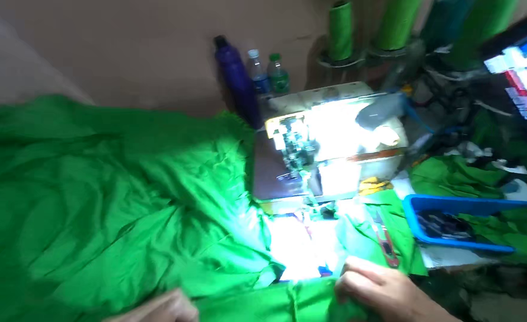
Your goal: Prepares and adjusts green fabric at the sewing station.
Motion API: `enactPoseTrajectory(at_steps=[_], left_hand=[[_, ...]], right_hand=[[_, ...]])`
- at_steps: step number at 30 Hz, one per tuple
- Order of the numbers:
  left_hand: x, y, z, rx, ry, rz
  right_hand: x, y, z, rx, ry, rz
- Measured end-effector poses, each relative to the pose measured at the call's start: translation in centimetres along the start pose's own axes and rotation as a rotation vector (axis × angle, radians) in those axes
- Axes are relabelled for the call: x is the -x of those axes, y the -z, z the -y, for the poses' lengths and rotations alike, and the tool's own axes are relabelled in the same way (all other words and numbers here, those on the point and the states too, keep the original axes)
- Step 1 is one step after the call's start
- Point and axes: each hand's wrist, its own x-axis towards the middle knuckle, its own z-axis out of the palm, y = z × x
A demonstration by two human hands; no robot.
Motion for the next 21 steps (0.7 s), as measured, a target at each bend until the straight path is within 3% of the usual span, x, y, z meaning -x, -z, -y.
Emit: enactPoseTrajectory(at_steps=[2, 9, 21], left_hand=[[0.7, 0.2, 0.5, -0.013, 0.034, -0.107], [3.9, -3.6, 4.2, 0.228, 0.101, -0.603], [6.1, -6.1, 5.6, 0.322, 0.245, -0.845]], right_hand=[[-1.0, -1.4, -0.3, 0.092, 0.030, -0.053], [-2.9, -4.8, 0.1, -0.165, -0.004, -0.127], [-3.8, -9.6, 0.1, -0.272, -0.195, -0.302]])
